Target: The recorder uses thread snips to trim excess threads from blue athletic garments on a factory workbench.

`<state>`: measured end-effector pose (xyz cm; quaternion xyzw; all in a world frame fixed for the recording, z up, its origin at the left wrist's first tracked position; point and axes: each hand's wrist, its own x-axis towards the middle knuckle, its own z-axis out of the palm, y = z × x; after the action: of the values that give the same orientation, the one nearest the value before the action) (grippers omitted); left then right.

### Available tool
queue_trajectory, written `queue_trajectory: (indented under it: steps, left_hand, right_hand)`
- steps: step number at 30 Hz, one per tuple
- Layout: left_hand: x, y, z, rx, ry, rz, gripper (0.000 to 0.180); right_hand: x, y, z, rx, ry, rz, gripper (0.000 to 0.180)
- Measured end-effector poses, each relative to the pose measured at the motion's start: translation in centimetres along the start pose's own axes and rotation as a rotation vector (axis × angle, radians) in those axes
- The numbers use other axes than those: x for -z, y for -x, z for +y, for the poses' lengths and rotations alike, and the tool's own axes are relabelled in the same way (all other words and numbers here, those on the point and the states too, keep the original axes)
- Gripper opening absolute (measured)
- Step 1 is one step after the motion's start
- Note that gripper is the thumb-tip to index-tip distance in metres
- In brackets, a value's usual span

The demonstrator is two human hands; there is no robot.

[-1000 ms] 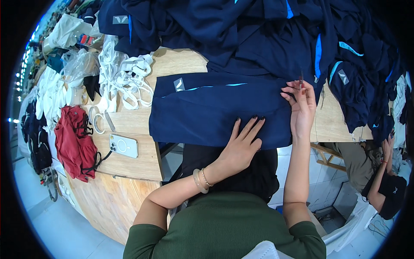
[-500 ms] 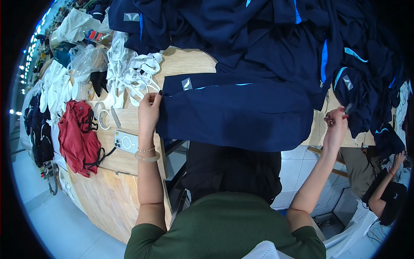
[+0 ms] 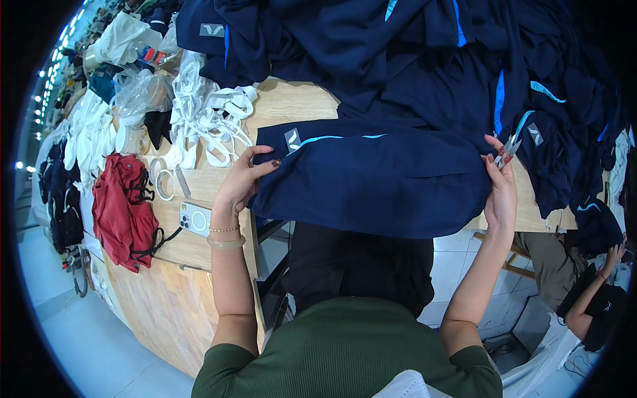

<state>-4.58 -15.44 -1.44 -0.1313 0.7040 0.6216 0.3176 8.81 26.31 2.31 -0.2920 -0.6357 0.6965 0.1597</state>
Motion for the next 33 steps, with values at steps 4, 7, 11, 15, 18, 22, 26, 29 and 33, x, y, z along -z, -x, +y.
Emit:
queue_trajectory:
  steps: [4, 7, 11, 15, 18, 22, 26, 29, 33]
  left_hand:
    - [-0.5, 1.8, 1.9, -0.211, 0.138, -0.188, 0.073]
    - [-0.1, 3.4, 4.5, -0.597, 0.308, -0.145, 0.089]
    - [-0.9, 4.6, 6.8, -0.647, 0.356, -0.173, 0.093]
    - [-2.1, -0.8, 3.8, -0.586, 0.349, -0.296, 0.095]
    - [-2.7, -1.4, 3.1, -0.52, 0.341, -0.338, 0.102]
    - [-3.1, -0.6, 3.7, -0.6, 0.357, -0.435, 0.108]
    - [-4.1, -0.3, 4.7, -0.651, 0.279, -0.474, 0.111]
    - [-3.5, -0.4, 4.2, -0.688, 0.257, -0.48, 0.113]
    - [-4.1, 0.0, 4.5, -0.676, 0.298, -0.502, 0.112]
  right_hand:
    - [0.3, -0.5, -1.2, -0.068, -0.038, -0.106, 0.029]
    - [1.0, -1.8, -3.3, 0.32, -0.147, 0.056, 0.031]
    - [4.8, -4.4, -4.1, 0.613, -0.073, 0.226, 0.024]
    - [6.6, -7.8, 2.1, 0.645, 0.245, 0.392, 0.023]
    - [6.8, -7.6, 4.0, 0.558, 0.234, 0.394, 0.023]
    - [7.5, -8.1, 4.9, 0.567, 0.328, 0.389, 0.021]
    - [8.4, -8.1, 4.3, 0.594, 0.447, 0.438, 0.023]
    - [6.6, -6.8, 2.8, 0.643, 0.638, 0.623, 0.02]
    - [5.7, -5.0, 0.5, 0.693, 0.519, 0.707, 0.02]
